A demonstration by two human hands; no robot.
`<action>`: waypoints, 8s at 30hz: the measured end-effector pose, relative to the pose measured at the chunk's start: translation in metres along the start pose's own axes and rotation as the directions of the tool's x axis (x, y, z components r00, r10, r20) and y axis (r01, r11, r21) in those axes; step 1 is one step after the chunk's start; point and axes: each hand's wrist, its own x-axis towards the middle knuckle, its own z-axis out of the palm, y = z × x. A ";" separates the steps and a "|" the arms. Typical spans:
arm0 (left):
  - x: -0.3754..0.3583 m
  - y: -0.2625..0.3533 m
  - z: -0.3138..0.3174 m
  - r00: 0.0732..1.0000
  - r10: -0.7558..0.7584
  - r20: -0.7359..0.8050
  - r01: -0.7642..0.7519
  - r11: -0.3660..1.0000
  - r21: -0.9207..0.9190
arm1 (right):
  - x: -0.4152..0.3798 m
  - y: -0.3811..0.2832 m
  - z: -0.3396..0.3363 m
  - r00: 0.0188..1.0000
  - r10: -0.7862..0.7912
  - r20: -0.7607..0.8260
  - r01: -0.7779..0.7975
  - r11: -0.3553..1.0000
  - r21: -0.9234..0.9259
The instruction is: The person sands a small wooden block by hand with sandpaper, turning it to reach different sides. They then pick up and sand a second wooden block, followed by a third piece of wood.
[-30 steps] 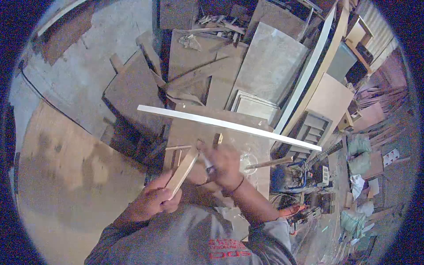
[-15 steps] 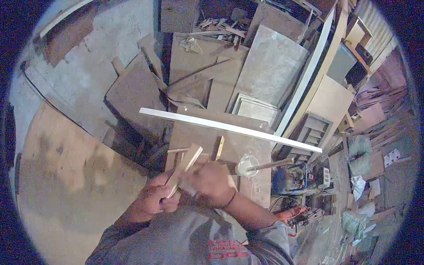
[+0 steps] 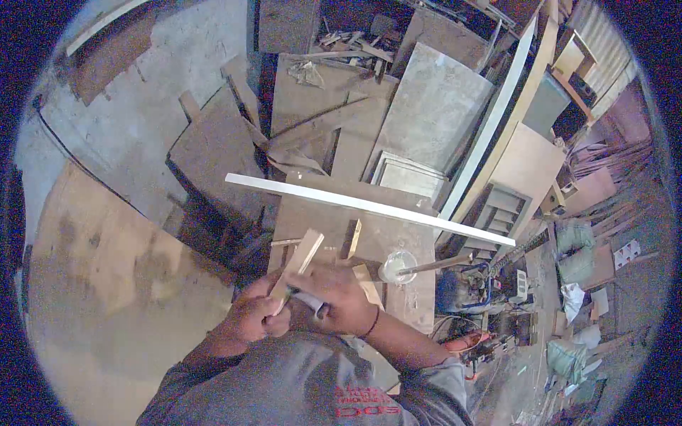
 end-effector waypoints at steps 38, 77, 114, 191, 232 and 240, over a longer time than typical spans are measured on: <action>0.033 -0.007 0.020 0.856 0.478 -0.198 -0.191 0.648 0.737 | -0.025 -0.010 -0.015 0.729 0.597 0.336 -0.483 0.100 0.870; 0.024 0.000 0.021 0.984 -0.173 0.034 0.176 0.949 -0.263 | -0.026 0.021 -0.028 0.997 -0.080 0.021 0.080 0.856 -0.511; 0.029 -0.002 0.009 0.933 -0.076 -0.352 0.008 0.981 -0.192 | -0.016 0.012 0.005 0.995 -0.097 0.035 0.103 0.876 -0.472; 0.021 -0.013 0.010 0.932 0.029 -0.362 -0.021 0.999 0.026 | -0.010 0.020 -0.002 0.998 -0.021 0.051 0.037 0.941 -0.336; 0.003 -0.016 0.008 0.928 0.244 -0.282 -0.142 0.931 0.337 | -0.017 0.034 -0.010 0.948 0.217 -0.233 -0.266 0.942 -0.206; 0.001 0.007 -0.014 0.993 0.008 -0.115 0.010 0.988 0.155 | -0.005 0.009 -0.029 0.782 0.591 0.199 -0.545 0.492 0.679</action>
